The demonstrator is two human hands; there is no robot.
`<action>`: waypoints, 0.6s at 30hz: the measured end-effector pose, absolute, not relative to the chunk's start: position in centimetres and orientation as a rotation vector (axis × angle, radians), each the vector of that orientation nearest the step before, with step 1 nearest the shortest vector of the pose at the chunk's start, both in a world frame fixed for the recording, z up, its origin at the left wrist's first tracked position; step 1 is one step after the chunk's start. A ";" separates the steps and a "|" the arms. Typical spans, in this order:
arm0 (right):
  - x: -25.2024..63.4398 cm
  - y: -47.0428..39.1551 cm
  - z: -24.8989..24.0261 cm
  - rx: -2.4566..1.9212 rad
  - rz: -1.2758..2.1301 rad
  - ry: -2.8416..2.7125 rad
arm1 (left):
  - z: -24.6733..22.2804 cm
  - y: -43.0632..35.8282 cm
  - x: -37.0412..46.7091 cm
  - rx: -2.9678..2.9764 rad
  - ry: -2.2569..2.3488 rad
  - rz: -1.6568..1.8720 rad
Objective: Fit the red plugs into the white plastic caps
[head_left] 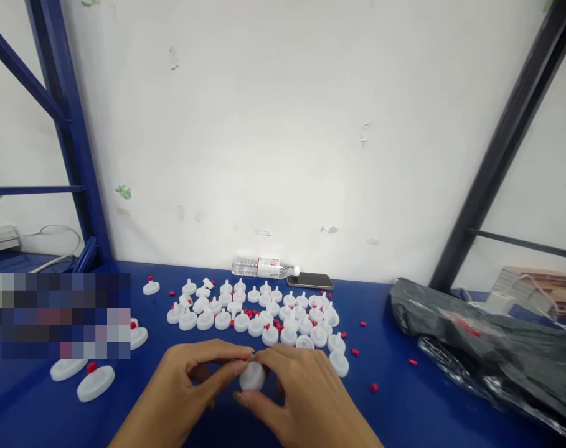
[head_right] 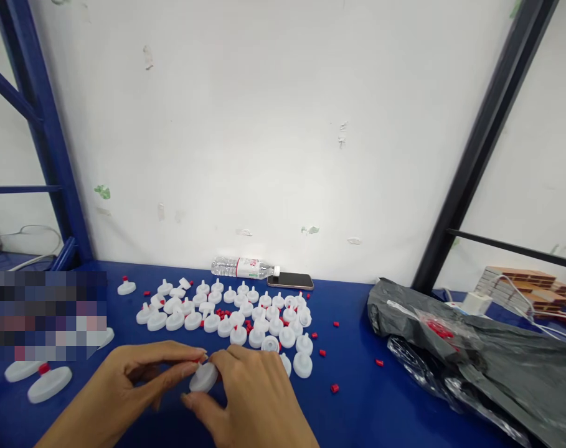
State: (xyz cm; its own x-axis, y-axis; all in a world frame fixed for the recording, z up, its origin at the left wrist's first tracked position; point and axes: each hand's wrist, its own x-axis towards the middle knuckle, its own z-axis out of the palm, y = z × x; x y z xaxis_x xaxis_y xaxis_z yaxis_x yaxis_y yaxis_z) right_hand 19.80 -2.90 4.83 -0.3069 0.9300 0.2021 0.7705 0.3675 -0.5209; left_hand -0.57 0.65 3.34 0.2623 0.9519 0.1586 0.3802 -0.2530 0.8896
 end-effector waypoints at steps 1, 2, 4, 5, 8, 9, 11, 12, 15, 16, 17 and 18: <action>19.8 -2.8 4.8 -1.453 0.460 -2.162 | 3.2 0.6 -0.5 1.750 1.218 0.984; 19.8 -2.8 4.6 -1.439 0.463 -2.156 | 3.1 0.5 -0.4 1.729 1.210 1.016; 19.8 -2.6 4.2 -1.418 0.462 -2.150 | 3.1 0.4 -0.1 1.722 1.193 1.070; 19.8 -2.4 3.9 -1.410 0.457 -2.153 | 3.2 0.4 0.0 1.738 1.187 1.083; 19.9 -2.0 3.0 -1.407 0.432 -2.158 | 3.5 0.7 -0.5 1.836 1.236 1.072; 19.9 -1.9 2.8 -1.413 0.420 -2.160 | 3.5 0.9 -0.9 1.889 1.288 1.056; 20.0 -1.8 2.6 -1.429 0.380 -2.161 | 3.4 1.8 -2.3 2.021 1.446 0.967; 20.0 -1.8 2.5 -1.432 0.351 -2.161 | 3.2 2.4 -3.1 2.092 1.541 0.886; 20.0 -1.8 2.5 -1.414 0.280 -2.170 | 2.9 3.9 -5.6 2.231 1.773 0.637; 20.0 -1.9 2.6 -1.411 0.260 -2.173 | 3.0 4.3 -6.3 2.253 1.821 0.584; 20.0 -1.9 2.7 -1.412 0.241 -2.180 | 3.2 4.6 -7.0 2.268 1.845 0.530; 20.0 -1.9 2.8 -1.423 0.216 -2.180 | 3.4 4.7 -7.6 2.268 1.868 0.473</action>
State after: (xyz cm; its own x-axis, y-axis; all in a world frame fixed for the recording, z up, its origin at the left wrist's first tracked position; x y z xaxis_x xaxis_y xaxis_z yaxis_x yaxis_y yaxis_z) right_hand 19.99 -1.90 2.77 -0.3104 0.8886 0.3378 0.8051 0.4347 -0.4035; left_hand -7.56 4.73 3.44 0.1670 0.9764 0.1370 0.9239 -0.2035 0.3239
